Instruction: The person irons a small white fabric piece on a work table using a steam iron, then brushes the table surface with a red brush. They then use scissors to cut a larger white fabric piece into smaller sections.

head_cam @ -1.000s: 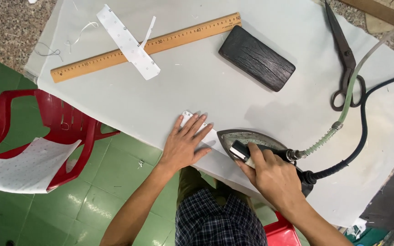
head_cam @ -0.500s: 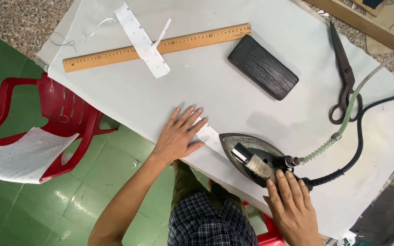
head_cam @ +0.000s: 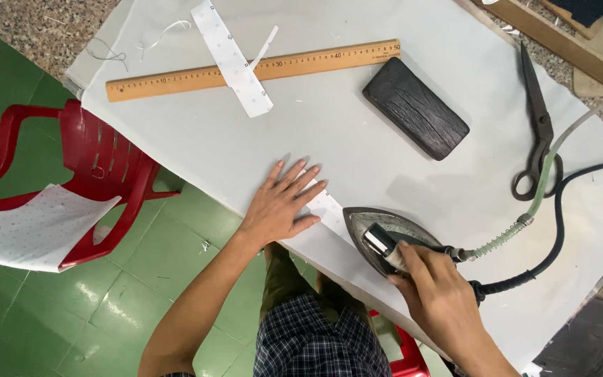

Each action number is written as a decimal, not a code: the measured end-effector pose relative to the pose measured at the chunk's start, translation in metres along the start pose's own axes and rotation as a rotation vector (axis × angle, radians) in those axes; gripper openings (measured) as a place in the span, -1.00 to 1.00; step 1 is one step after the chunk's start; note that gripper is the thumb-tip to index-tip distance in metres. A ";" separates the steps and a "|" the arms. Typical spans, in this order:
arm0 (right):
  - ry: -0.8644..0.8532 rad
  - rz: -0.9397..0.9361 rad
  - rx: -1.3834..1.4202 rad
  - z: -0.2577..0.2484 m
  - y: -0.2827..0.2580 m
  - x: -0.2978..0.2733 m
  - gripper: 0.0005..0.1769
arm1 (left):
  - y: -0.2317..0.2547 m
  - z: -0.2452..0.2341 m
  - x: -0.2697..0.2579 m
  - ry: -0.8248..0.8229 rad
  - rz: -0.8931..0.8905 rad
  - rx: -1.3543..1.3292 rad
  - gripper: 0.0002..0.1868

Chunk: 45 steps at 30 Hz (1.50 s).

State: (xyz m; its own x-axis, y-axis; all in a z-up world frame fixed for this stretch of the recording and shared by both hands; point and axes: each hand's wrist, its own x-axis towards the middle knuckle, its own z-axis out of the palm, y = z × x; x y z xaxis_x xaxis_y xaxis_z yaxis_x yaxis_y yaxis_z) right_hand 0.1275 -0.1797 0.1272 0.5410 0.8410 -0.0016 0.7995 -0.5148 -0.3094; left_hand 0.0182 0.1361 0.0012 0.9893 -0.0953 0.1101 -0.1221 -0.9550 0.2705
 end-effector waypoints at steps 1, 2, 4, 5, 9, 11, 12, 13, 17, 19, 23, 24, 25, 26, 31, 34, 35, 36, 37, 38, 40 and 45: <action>0.001 -0.002 0.000 0.006 0.001 0.006 -0.44 | 0.000 0.000 0.001 0.001 -0.001 0.002 -0.28; -0.126 0.079 0.008 0.011 0.002 0.012 -0.33 | 0.000 0.000 0.000 0.001 -0.007 -0.013 -0.28; -0.254 0.156 0.014 0.021 0.003 0.019 -0.22 | -0.001 -0.001 0.000 0.003 -0.017 -0.026 -0.29; -0.297 0.191 -0.030 0.026 0.003 0.020 -0.21 | -0.001 -0.003 0.000 -0.010 -0.012 -0.035 -0.29; -0.393 0.229 -0.115 0.030 -0.001 0.027 -0.22 | -0.003 -0.002 0.001 -0.013 -0.005 -0.053 -0.29; -0.308 0.165 -0.144 0.029 -0.005 0.035 -0.26 | -0.003 -0.003 0.001 -0.013 -0.005 -0.063 -0.30; -0.222 0.101 -0.171 0.030 -0.008 0.038 -0.29 | -0.003 -0.004 0.001 -0.015 -0.003 -0.071 -0.30; -0.221 0.101 -0.170 0.027 -0.012 0.045 -0.29 | -0.004 -0.003 0.001 -0.017 -0.004 -0.070 -0.30; -0.182 0.069 -0.178 0.026 -0.019 0.060 -0.35 | -0.005 -0.004 0.001 -0.022 0.005 -0.045 -0.30; -0.129 0.049 -0.209 0.027 -0.018 0.060 -0.34 | -0.009 -0.005 0.000 -0.024 0.007 -0.050 -0.32; -0.096 0.081 -0.042 0.025 -0.014 0.055 -0.32 | -0.021 -0.004 -0.005 -0.005 -0.051 -0.023 -0.30; -0.110 0.101 -0.016 0.025 -0.013 0.054 -0.34 | -0.024 -0.004 -0.007 0.007 -0.054 -0.012 -0.29; -0.108 0.100 -0.014 0.022 -0.013 0.057 -0.34 | -0.024 -0.004 -0.006 0.007 -0.054 -0.009 -0.29; -0.215 0.154 -0.001 0.020 -0.015 0.060 -0.31 | -0.024 -0.004 -0.007 -0.002 -0.054 -0.014 -0.29; -0.396 0.202 -0.010 0.018 -0.015 0.067 -0.25 | -0.023 -0.005 -0.006 0.000 -0.055 -0.011 -0.30; -0.401 0.196 -0.044 0.020 -0.017 0.068 -0.26 | -0.024 -0.005 -0.005 0.017 -0.056 -0.018 -0.32; -0.417 0.226 -0.061 0.021 -0.017 0.068 -0.25 | -0.025 -0.004 -0.005 0.022 -0.055 -0.026 -0.34; -0.434 0.256 -0.079 0.022 -0.018 0.068 -0.24 | -0.025 -0.002 -0.005 0.026 -0.054 -0.034 -0.35; -0.436 0.253 -0.081 0.023 -0.018 0.068 -0.24 | -0.025 -0.003 -0.006 0.028 -0.057 -0.035 -0.35; -0.443 0.263 -0.089 0.024 -0.018 0.069 -0.23 | -0.025 -0.003 -0.006 0.025 -0.057 -0.041 -0.35; -0.452 0.270 -0.099 0.025 -0.018 0.070 -0.23 | -0.024 -0.003 -0.005 0.022 -0.060 -0.047 -0.35; -0.289 0.175 -0.075 0.028 -0.015 0.068 -0.24 | -0.024 0.003 -0.010 0.044 -0.054 -0.031 -0.29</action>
State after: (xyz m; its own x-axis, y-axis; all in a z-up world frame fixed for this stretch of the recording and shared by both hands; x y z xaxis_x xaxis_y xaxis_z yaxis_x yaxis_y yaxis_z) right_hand 0.1445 -0.1100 0.1052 0.5841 0.7456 -0.3207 0.7237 -0.6573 -0.2102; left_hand 0.0113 0.1587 -0.0095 0.9901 -0.0308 0.1367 -0.0718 -0.9493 0.3061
